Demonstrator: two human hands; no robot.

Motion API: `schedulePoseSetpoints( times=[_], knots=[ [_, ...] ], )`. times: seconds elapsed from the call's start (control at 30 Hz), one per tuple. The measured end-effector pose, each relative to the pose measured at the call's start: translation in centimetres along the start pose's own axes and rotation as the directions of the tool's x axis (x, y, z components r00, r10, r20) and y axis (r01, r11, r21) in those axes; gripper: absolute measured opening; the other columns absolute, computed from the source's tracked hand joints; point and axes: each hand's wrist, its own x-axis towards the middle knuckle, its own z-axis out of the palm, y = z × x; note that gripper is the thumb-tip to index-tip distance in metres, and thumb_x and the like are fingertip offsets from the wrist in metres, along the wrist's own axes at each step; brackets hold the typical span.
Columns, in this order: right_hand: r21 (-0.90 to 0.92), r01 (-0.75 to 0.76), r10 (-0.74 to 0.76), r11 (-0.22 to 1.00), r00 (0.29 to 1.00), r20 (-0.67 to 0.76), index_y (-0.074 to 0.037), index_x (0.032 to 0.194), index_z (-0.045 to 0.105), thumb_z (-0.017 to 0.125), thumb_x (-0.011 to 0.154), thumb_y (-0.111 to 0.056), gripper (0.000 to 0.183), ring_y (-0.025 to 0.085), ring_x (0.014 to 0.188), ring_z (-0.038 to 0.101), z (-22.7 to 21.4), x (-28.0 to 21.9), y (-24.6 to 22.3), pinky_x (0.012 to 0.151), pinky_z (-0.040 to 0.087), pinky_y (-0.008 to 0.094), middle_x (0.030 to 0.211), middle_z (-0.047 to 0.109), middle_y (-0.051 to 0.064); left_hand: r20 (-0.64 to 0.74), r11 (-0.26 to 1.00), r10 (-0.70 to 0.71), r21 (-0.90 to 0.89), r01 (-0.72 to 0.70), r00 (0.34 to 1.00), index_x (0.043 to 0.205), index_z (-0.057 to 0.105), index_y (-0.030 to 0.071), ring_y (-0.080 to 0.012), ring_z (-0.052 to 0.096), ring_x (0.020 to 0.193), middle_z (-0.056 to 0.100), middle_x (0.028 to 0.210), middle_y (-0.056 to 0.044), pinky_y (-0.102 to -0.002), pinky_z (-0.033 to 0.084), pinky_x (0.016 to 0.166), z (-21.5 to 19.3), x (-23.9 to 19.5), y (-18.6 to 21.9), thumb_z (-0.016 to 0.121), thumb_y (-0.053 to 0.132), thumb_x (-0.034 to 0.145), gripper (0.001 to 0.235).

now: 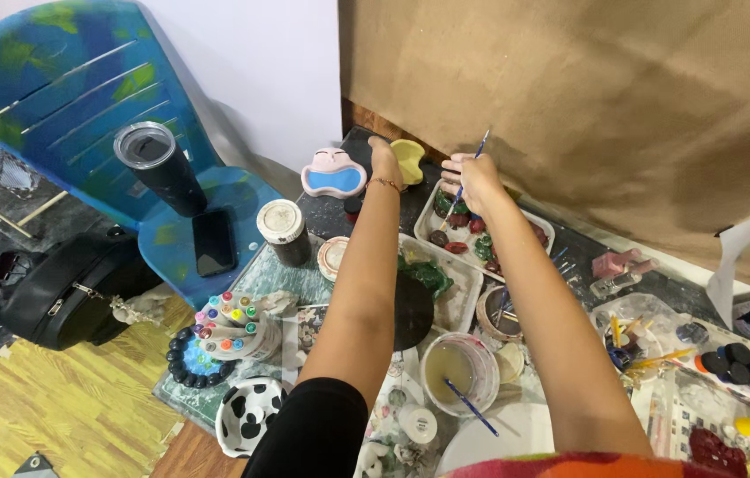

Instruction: The person paints a yellow ceramic object with a brush, then sets it aside. They then mix a grey paste in a small container using a wooden stick.

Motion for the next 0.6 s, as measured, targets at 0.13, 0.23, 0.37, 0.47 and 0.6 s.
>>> schedulePoseSetpoints(
  times=[0.13,0.23,0.37,0.47,0.6],
  knots=[
    [-0.013,0.013,-0.013,1.0,1.0,0.002,0.01,0.14,0.041,0.034,0.107,-0.014,0.042,0.045,0.128,0.058,-0.5,0.2,0.6,0.099,0.058,0.053,0.142,0.055,0.03,-0.114,0.995,0.08,0.07,-0.072,0.99,0.14,0.05,-0.008,-0.0349,0.065,0.118,0.059,0.141,-0.021,-0.046,0.053,0.103,0.8,-1.4,0.4,0.028,0.068,0.101,0.088],
    [-0.023,0.017,-0.017,1.0,1.0,0.005,0.009,0.14,0.042,0.034,0.108,-0.017,0.042,0.043,0.128,0.058,-0.7,-0.6,0.4,0.098,0.058,0.053,0.142,0.055,0.029,-0.238,0.991,0.075,0.123,-0.047,0.968,0.142,0.051,-0.008,-0.0333,0.062,0.123,0.059,0.145,-0.021,-0.044,0.049,0.106,0.9,-1.7,0.2,0.03,0.063,0.103,0.084],
    [-0.061,0.043,-0.043,0.997,0.999,0.004,0.009,0.138,0.043,0.034,0.108,-0.019,0.042,0.043,0.126,0.06,-0.6,-2.5,-0.7,0.097,0.058,0.053,0.142,0.056,0.028,-0.261,0.975,0.163,0.193,-0.114,0.952,0.141,0.053,-0.006,-0.0298,0.058,0.125,0.058,0.145,-0.018,-0.042,0.045,0.107,1.1,-0.8,-0.7,0.033,0.056,0.102,0.076],
    [-0.076,0.074,-0.072,0.994,0.997,0.02,0.009,0.139,0.043,0.035,0.108,-0.02,0.043,0.043,0.126,0.061,-0.1,-5.0,-2.3,0.097,0.057,0.053,0.142,0.056,0.028,-0.17,0.954,0.243,0.219,-0.203,0.955,0.141,0.055,-0.005,-0.0271,0.055,0.127,0.058,0.145,-0.016,-0.041,0.041,0.108,1.1,0.8,-1.8,0.036,0.051,0.101,0.07],
    [-0.16,0.071,-0.061,0.985,0.996,0.069,0.006,0.138,0.047,0.038,0.106,-0.022,0.043,0.041,0.125,0.062,0.4,-10.1,-5.7,0.096,0.056,0.052,0.138,0.06,0.026,0.132,0.918,0.322,0.199,-0.343,0.937,0.14,0.057,-0.003,-0.0235,0.052,0.129,0.057,0.145,-0.014,-0.039,0.037,0.109,1.7,3.5,-3.7,0.04,0.043,0.101,0.063]
  ],
)
